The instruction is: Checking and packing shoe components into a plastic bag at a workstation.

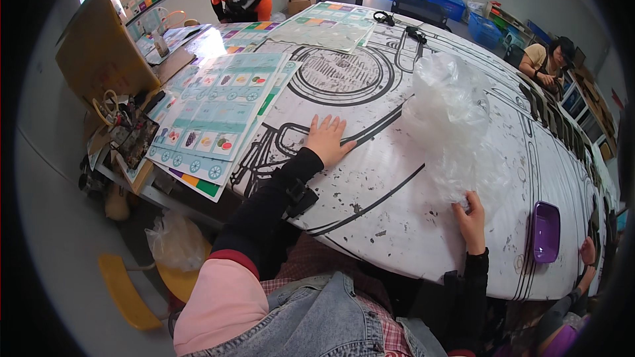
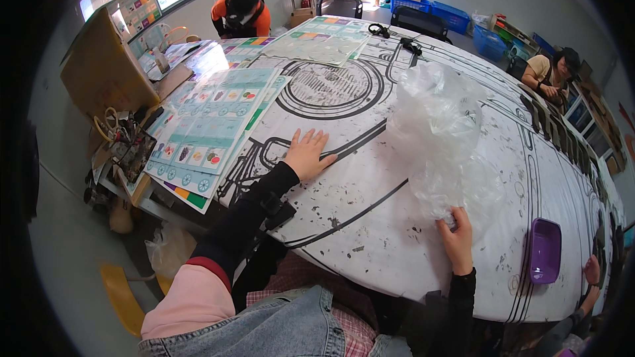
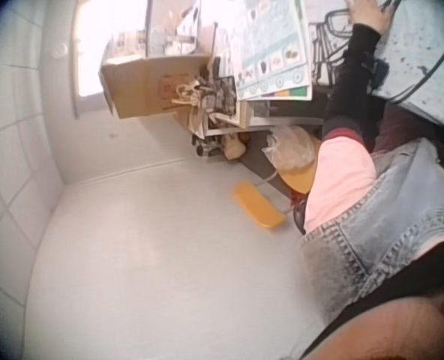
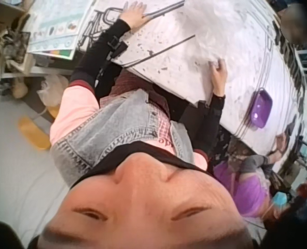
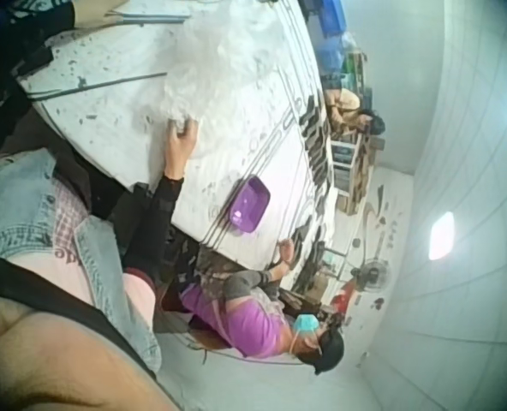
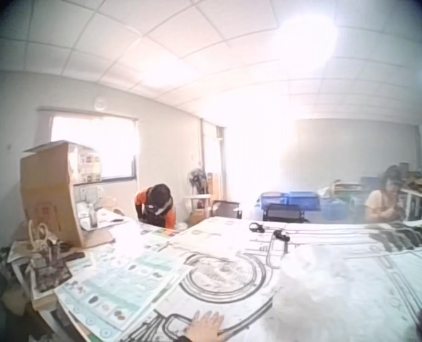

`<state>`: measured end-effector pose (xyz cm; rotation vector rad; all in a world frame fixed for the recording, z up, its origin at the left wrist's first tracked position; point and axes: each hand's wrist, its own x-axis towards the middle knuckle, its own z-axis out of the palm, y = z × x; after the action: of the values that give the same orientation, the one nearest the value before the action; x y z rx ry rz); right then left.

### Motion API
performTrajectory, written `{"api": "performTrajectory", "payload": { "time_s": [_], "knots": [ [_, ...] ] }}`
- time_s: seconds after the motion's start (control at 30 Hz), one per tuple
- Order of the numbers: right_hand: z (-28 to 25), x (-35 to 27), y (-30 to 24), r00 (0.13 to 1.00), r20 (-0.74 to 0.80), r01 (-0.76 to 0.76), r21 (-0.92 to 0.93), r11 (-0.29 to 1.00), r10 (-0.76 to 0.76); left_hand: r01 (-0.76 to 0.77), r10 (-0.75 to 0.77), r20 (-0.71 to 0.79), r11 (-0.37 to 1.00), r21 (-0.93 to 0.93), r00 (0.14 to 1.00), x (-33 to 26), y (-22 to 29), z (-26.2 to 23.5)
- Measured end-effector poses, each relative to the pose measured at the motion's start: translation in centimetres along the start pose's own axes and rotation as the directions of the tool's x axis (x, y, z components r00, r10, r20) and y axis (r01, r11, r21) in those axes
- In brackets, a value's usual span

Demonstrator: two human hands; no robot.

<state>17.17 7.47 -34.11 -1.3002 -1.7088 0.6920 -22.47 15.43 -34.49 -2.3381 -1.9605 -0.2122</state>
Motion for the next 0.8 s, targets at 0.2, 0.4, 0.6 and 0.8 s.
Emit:
{"api": "performTrajectory", "payload": {
  "time_s": [0.2,0.4,0.6,0.8],
  "knots": [
    [-0.2,0.1,-0.1,1.0,-0.007,0.005,-0.007,1.0,-0.005,-0.09,0.088,-0.064,0.996,-0.026,0.994,-1.6,0.7,-0.5],
    [-0.2,0.2,-0.3,0.999,-0.019,0.038,-0.006,0.999,-0.038,-0.312,0.305,-0.07,0.916,-0.252,0.95,-1.9,6.7,-4.8],
    [-0.1,0.2,1.1,1.0,-0.016,0.02,-0.026,0.999,-0.02,-0.665,0.487,-0.452,0.551,-0.504,0.747,-1.8,16.1,-3.8],
    [-0.4,-0.2,1.3,0.999,-0.036,0.038,-0.042,0.998,-0.039,-0.634,0.538,-0.377,0.448,-0.63,0.754,-1.4,20.5,0.5]
  ]
}}
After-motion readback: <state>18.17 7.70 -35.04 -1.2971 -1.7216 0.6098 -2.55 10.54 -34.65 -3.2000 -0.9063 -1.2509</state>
